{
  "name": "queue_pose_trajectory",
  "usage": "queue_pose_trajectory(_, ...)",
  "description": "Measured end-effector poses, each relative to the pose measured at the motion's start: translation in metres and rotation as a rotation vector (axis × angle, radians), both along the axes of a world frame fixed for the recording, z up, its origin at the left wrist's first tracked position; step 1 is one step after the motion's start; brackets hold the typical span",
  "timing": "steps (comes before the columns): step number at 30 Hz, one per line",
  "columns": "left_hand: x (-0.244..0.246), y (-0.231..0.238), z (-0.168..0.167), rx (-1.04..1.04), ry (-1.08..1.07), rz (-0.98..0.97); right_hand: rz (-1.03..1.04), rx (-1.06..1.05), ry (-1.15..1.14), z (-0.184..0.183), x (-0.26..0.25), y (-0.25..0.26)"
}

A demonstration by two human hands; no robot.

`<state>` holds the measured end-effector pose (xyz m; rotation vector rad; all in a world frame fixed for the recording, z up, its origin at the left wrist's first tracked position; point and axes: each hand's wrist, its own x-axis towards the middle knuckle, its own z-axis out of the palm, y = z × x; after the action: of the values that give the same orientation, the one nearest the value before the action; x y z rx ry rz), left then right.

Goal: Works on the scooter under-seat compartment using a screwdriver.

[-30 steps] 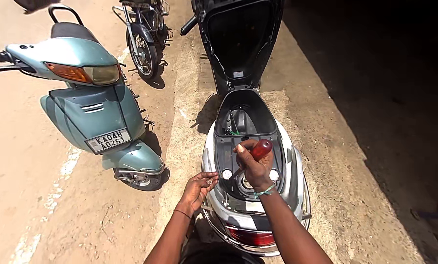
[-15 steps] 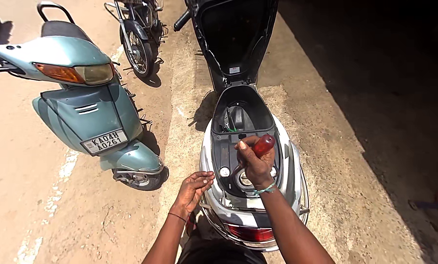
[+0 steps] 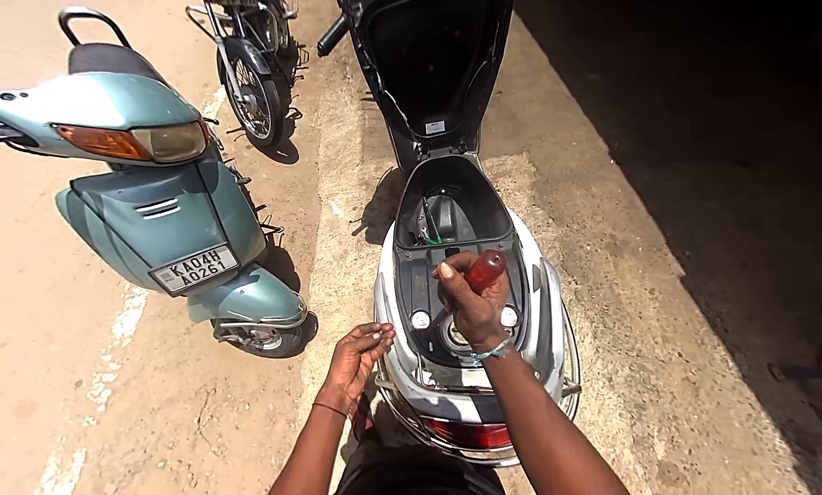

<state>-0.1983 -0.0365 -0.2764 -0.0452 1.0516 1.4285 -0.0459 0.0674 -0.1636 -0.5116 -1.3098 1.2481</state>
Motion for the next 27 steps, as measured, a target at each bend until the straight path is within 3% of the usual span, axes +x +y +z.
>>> queue_pose_trajectory(5,-0.001,-0.002,-0.001,-0.008,0.003,0.006,-0.008,0.030,-0.038,0.001,-0.003,-0.002)
queue_pose_trajectory(8,-0.002,0.003,0.005,-0.093,0.011,0.060,-0.315,0.141,-0.243,-0.003,-0.016,-0.019)
queue_pose_trajectory(11,-0.004,0.015,0.018,-0.187,0.072,0.186,-0.546,0.414,-0.366,-0.021,-0.031,-0.030)
queue_pose_trajectory(13,-0.007,0.024,0.033,-0.160,0.149,0.291,-0.473,0.507,-0.368,-0.028,-0.035,-0.034)
queue_pose_trajectory(15,-0.008,0.031,0.069,-0.071,0.285,0.379,-0.260,0.471,-0.380,-0.022,-0.037,-0.035)
queue_pose_trajectory(18,-0.005,0.036,0.133,0.226,0.547,0.406,-0.019,0.371,-0.404,-0.012,-0.039,-0.032)
queue_pose_trajectory(21,-0.003,0.038,0.174,0.637,0.825,0.326,0.000,0.333,-0.395,-0.015,-0.045,-0.033)
queue_pose_trajectory(23,0.000,0.045,0.189,0.862,1.015,0.155,-0.024,0.336,-0.388,-0.017,-0.047,-0.034)
queue_pose_trajectory(25,0.004,0.053,0.194,0.949,1.192,-0.058,-0.082,0.337,-0.391,-0.019,-0.046,-0.036)
queue_pose_trajectory(27,0.011,0.058,0.196,0.851,1.349,-0.244,-0.190,0.331,-0.450,-0.016,-0.041,-0.037)
